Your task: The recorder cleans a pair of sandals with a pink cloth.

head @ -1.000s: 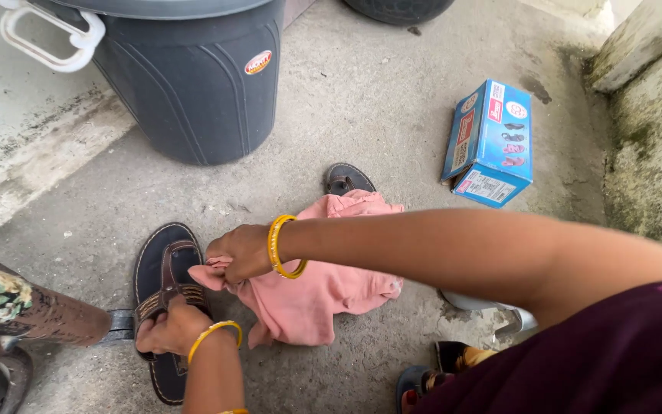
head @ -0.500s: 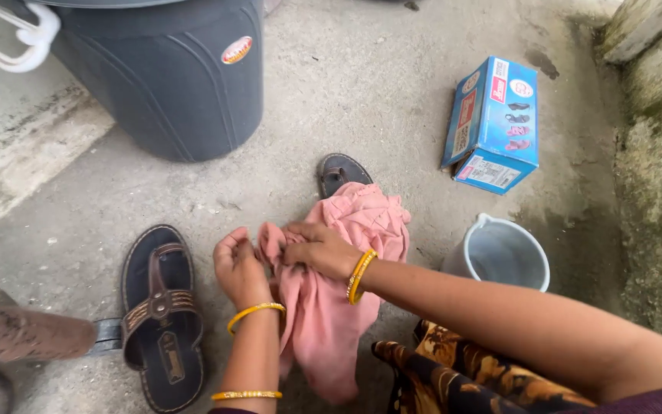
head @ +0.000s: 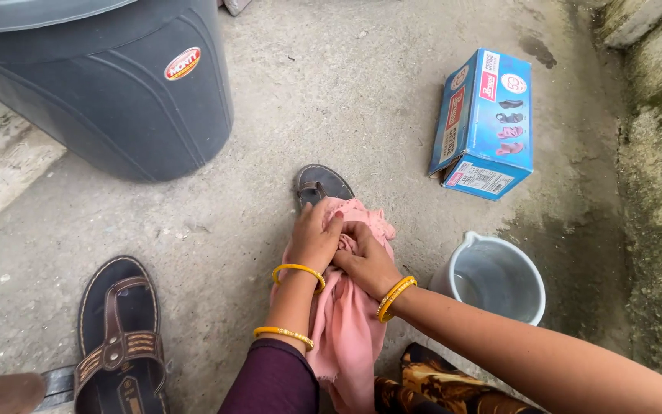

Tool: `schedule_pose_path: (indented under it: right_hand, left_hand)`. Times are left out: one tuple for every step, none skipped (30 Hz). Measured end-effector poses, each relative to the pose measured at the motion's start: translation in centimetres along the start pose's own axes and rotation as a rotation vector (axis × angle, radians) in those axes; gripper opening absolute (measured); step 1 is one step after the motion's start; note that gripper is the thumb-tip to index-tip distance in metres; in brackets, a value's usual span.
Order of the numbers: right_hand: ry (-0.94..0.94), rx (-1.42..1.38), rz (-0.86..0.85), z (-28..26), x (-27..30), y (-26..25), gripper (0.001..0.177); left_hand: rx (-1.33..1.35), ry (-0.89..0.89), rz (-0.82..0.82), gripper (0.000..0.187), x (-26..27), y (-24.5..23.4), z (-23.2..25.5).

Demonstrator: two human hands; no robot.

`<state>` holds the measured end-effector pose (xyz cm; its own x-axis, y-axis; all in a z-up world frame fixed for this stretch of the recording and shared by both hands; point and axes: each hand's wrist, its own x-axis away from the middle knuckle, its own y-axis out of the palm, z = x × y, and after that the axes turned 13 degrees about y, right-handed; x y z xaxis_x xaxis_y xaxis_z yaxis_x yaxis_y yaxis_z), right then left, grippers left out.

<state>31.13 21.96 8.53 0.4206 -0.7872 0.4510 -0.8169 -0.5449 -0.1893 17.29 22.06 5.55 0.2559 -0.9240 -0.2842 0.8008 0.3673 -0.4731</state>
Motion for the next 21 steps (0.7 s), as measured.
schedule_pose_path:
  right_hand:
    - [-0.027,-0.015,0.045,0.4,-0.4,-0.8,0.059]
    - [-0.025,-0.017,0.049,0.7,-0.7,-1.5,0.059]
    - [-0.033,-0.012,0.068,1.1,-1.0,-2.0,0.061]
    - [-0.04,-0.007,0.087,1.5,-1.3,-2.6,0.063]
    - [-0.037,-0.01,0.089,1.5,-1.4,-2.9,0.063]
    - [-0.049,0.018,0.104,1.6,-1.4,-3.3,0.066]
    - [-0.059,0.046,0.118,1.7,-1.5,-3.7,0.069]
    - [-0.056,0.044,0.12,1.6,-1.5,-4.0,0.069]
    - [-0.037,0.036,0.117,1.4,-1.6,-4.3,0.071]
    - [-0.018,0.027,0.115,1.1,-1.6,-4.5,0.074]
    - [-0.018,0.026,0.116,1.0,-1.5,-4.7,0.074]
    - [0.017,0.038,0.12,0.8,-1.5,-4.9,0.073]
    - [0.052,0.052,0.125,0.7,-1.4,-5.1,0.073]
    - [0.053,0.052,0.127,0.6,-1.2,-5.3,0.073]
    - [0.047,0.111,0.148,0.6,-1.1,-5.3,0.072]
    - [0.04,0.171,0.169,0.6,-1.0,-5.4,0.07]
    - [0.04,0.17,0.17,0.3,-0.6,-5.3,0.07]
    - [0.02,0.196,0.188,0.1,-0.2,-5.1,0.07]
    - [0.001,0.222,0.207,-0.1,0.2,-5.0,0.07]
    - [0.002,0.221,0.207,-0.2,0.4,-4.9,0.07]
    - [-0.016,0.255,0.221,-0.3,0.6,-4.8,0.069]
  left_hand:
    - [0.082,-0.139,-0.175,0.048,-0.4,-1.0,2.2]
    - [0.084,-0.137,-0.178,0.048,-0.8,-0.3,2.2]
    - [-0.025,-0.123,-0.219,0.052,-1.1,0.3,2.1]
    - [-0.136,-0.108,-0.26,0.056,-1.5,0.9,1.9]
    - [-0.136,-0.108,-0.264,0.056,-1.8,2.0,0.9]
    - [-0.206,-0.07,-0.26,0.055,-2.1,3.1,-0.1]
    - [-0.274,-0.032,-0.257,0.055,-2.4,4.2,-1.1]
    - [-0.274,-0.032,-0.261,0.055,-2.7,3.5,0.4]
    - [-0.269,-0.163,-0.275,0.057,-3.0,2.8,1.9]
    - [-0.264,-0.295,-0.286,0.059,-3.3,2.1,3.4]
    - [-0.264,-0.294,-0.288,0.059,-3.6,1.9,3.8]
    - [-0.243,-0.377,-0.277,0.054,-4.0,1.8,4.1]
    - [-0.219,-0.46,-0.267,0.049,-4.3,1.7,4.4]
    - [-0.218,-0.46,-0.269,0.049,-4.5,2.3,3.5]
    - [-0.161,-0.472,-0.186,0.046,-4.8,2.8,2.6]
    - [-0.104,-0.484,-0.103,0.042,-5.0,3.3,1.6]
    - [-0.105,-0.483,-0.104,0.042,-5.3,4.9,-0.9]
    - [0.043,-0.424,0.034,0.038,-5.5,6.5,-3.4]
    - [0.191,-0.364,0.171,0.035,-5.7,8.1,-5.9]
    - [0.19,-0.364,0.169,0.035,-6.0,7.2,-4.8]
    - [0.226,-0.465,0.241,0.046,-6.4,6.3,-3.6]
